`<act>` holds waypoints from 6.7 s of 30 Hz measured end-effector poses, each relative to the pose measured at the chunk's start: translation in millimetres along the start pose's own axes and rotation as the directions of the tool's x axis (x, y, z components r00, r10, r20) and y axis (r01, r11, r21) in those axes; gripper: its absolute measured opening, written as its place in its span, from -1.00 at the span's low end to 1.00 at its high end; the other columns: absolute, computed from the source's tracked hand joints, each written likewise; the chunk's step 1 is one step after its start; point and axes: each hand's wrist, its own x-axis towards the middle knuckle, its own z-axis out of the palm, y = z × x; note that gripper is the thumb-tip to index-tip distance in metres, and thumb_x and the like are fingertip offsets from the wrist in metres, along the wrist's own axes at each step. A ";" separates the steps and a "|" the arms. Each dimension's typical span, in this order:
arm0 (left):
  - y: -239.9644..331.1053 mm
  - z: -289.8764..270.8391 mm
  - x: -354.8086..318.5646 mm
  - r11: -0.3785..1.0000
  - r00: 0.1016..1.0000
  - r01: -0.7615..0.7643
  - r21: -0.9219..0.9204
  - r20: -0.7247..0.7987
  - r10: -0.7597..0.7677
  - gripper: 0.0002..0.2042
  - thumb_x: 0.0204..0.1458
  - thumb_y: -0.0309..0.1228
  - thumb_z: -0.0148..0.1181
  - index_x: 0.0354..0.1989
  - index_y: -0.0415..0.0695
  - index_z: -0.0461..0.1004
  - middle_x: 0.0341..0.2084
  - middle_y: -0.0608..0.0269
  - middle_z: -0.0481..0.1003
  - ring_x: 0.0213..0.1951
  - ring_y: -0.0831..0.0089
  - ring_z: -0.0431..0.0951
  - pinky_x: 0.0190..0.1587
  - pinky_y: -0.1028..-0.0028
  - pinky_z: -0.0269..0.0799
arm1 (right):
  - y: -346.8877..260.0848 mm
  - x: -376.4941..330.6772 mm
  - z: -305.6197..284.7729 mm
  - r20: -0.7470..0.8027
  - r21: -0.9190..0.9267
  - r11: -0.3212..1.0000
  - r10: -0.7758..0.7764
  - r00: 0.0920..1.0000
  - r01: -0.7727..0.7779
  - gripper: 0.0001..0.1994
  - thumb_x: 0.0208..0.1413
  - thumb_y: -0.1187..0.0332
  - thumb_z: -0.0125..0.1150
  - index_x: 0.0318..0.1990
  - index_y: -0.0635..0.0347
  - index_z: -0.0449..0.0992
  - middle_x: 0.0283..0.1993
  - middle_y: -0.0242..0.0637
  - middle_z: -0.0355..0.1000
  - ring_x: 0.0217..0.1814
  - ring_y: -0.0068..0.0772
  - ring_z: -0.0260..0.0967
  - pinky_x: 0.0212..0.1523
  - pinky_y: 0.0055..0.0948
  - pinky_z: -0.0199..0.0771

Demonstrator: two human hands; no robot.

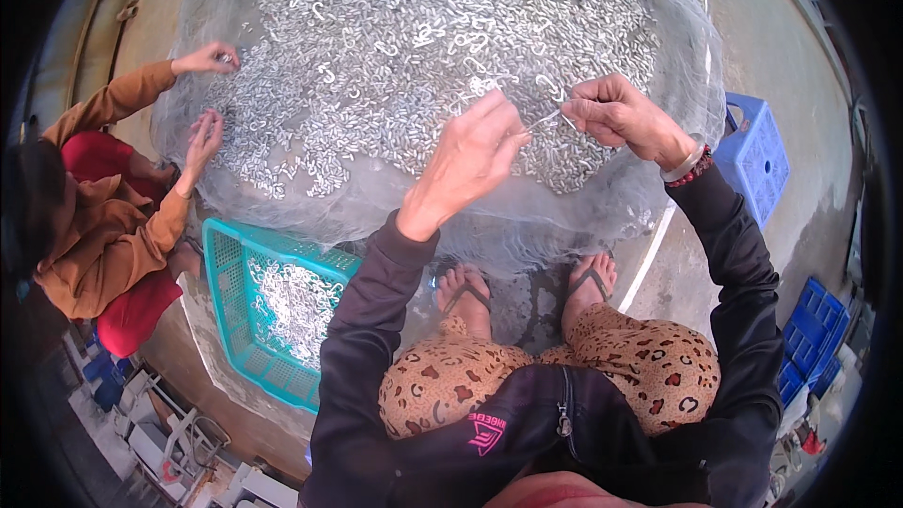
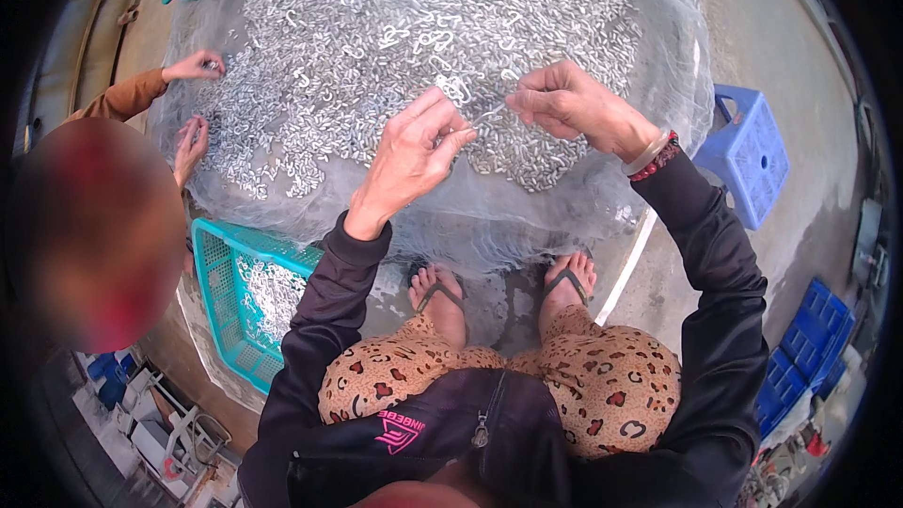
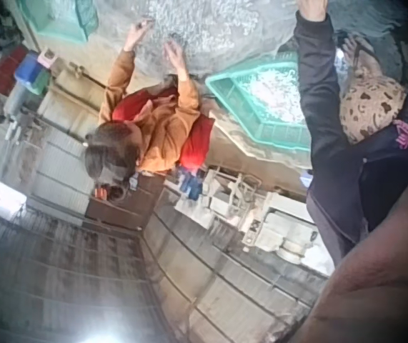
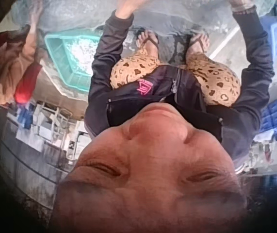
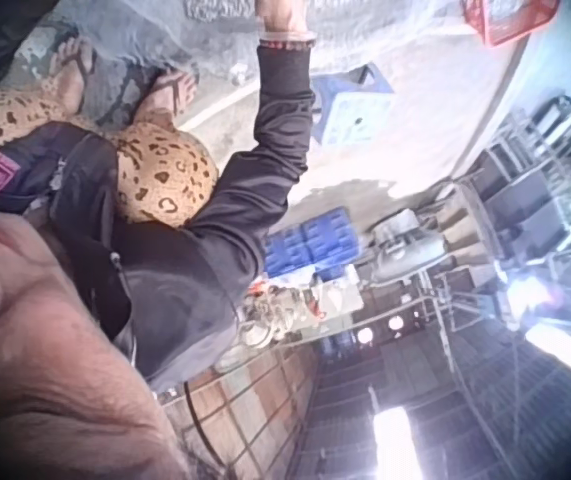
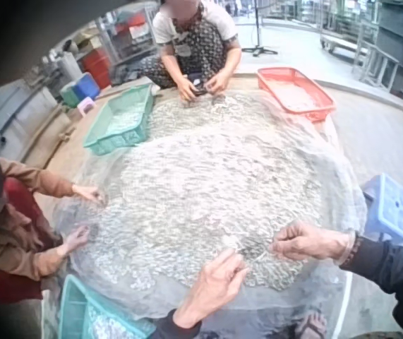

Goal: The person sits at a table and sorts small silver metal clips by hand, placing them into a green basket. Another person works alongside, also sorting clips into a red basket.

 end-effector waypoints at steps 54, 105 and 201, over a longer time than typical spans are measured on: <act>42.0 -22.5 12.2 0.859 0.973 -0.202 0.470 -0.005 0.231 -0.95 -0.05 -0.55 0.17 -0.40 -0.18 0.43 -0.55 0.19 0.32 -0.54 0.25 0.47 -0.56 0.35 0.38 | -71.9 -20.0 3.6 0.023 -0.706 0.618 -0.468 0.883 0.345 -0.77 0.08 0.35 0.17 -0.49 0.35 0.43 -0.67 0.01 0.20 -0.68 -0.06 0.08 -0.56 -0.23 0.18; -2.7 3.6 9.0 0.997 0.972 0.081 -0.001 -0.221 -0.079 -0.95 -0.04 -0.56 0.25 -0.40 -0.22 0.59 -0.61 0.28 0.39 -0.62 0.53 0.33 -0.55 0.49 0.22 | -20.1 24.2 6.6 -0.154 -0.137 0.991 -0.030 0.988 0.009 -0.63 0.18 0.15 0.16 -0.55 0.25 0.46 -0.70 -0.51 0.19 -0.71 -0.73 0.02 -0.71 -0.56 -0.06; -49.1 80.2 -40.4 -0.738 0.725 0.002 -0.675 0.509 -0.464 -0.70 0.21 -0.24 -0.13 -0.03 -0.16 0.36 -0.13 -0.07 0.47 -0.12 0.04 0.52 0.06 0.03 0.42 | -17.7 -0.4 118.1 0.220 -0.813 0.288 -0.652 0.725 0.506 -0.50 0.16 0.57 -0.07 0.29 0.19 0.22 0.29 -0.13 0.24 0.40 -0.09 0.09 0.38 -0.22 -0.02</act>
